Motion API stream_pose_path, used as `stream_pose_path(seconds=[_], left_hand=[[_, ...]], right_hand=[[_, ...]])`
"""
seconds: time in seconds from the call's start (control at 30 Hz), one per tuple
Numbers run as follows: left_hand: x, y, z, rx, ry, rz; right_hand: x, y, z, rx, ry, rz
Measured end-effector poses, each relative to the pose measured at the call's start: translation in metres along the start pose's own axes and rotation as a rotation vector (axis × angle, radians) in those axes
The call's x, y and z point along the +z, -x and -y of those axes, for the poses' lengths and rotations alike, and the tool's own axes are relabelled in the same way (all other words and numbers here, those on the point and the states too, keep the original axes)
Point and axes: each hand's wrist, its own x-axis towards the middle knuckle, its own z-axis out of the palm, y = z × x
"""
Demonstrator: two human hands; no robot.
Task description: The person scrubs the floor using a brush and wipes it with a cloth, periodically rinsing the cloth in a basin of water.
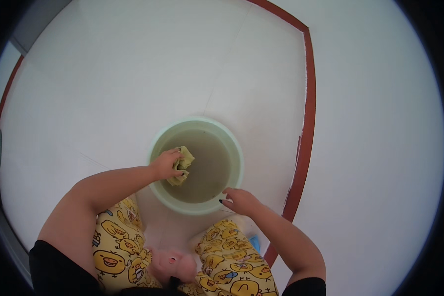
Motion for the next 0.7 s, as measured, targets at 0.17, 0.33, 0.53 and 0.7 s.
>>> stream_pose_path(seconds=[0.17, 0.33, 0.53, 0.7], left_hand=[[0.023, 0.010, 0.017, -0.007, -0.083, 0.181], [0.047, 0.018, 0.025, 0.009, -0.058, 0.134], [0.020, 0.025, 0.004, 0.058, -0.523, 0.337], [0.030, 0.012, 0.016, 0.050, -0.321, 0.496]], right_hand=[[-0.004, -0.080, 0.012, -0.022, 0.626, 0.044], [0.045, -0.126, 0.028, 0.058, 0.077, -0.032], [0.106, -0.119, 0.024, 0.106, -0.123, 0.035], [0.132, -0.131, 0.008, 0.205, -0.484, -0.267]])
